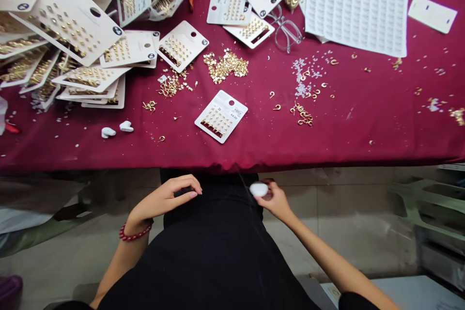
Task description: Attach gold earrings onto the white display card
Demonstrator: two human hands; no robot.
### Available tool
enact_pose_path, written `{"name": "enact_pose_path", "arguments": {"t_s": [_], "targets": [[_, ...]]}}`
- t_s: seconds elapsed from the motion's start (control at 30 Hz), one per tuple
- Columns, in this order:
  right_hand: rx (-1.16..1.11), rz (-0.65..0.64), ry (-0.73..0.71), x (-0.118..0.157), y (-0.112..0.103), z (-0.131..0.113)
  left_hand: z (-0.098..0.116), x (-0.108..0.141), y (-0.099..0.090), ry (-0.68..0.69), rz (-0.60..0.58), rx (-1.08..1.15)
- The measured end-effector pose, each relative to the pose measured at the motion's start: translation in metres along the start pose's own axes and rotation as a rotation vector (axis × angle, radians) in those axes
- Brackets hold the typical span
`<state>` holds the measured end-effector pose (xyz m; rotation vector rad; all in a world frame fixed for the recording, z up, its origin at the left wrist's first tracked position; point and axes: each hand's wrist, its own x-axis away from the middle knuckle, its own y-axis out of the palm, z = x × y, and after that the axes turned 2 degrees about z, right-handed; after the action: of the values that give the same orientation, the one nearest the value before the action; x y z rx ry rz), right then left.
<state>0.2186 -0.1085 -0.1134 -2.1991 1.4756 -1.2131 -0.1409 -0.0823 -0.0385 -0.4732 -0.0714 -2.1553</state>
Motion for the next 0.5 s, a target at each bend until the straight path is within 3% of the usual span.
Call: {"name": "enact_pose_path", "arguments": {"t_s": [0.07, 0.13, 0.27, 0.4, 0.5], "targets": [[-0.01, -0.121, -0.083, -0.025, 0.019, -0.038, -0.028, 0.012, 0.009, -0.207, 0.163, 0.142], [0.096, -0.328, -0.274, -0.047, 0.046, -0.086, -0.058, 0.021, 0.02, -0.394, 0.47, 0.471], [0.131, -0.541, -0.457, -0.084, 0.12, -0.18, -0.111, 0.04, 0.03, -0.458, 0.713, 0.64], [0.116, -0.632, -0.527, -0.108, 0.192, -0.248, -0.151, 0.061, 0.008, -0.516, 1.092, 0.673], [0.06, -0.614, -0.475, -0.112, 0.219, -0.281, -0.177, 0.071, -0.017, -0.585, 1.27, 0.656]]}}
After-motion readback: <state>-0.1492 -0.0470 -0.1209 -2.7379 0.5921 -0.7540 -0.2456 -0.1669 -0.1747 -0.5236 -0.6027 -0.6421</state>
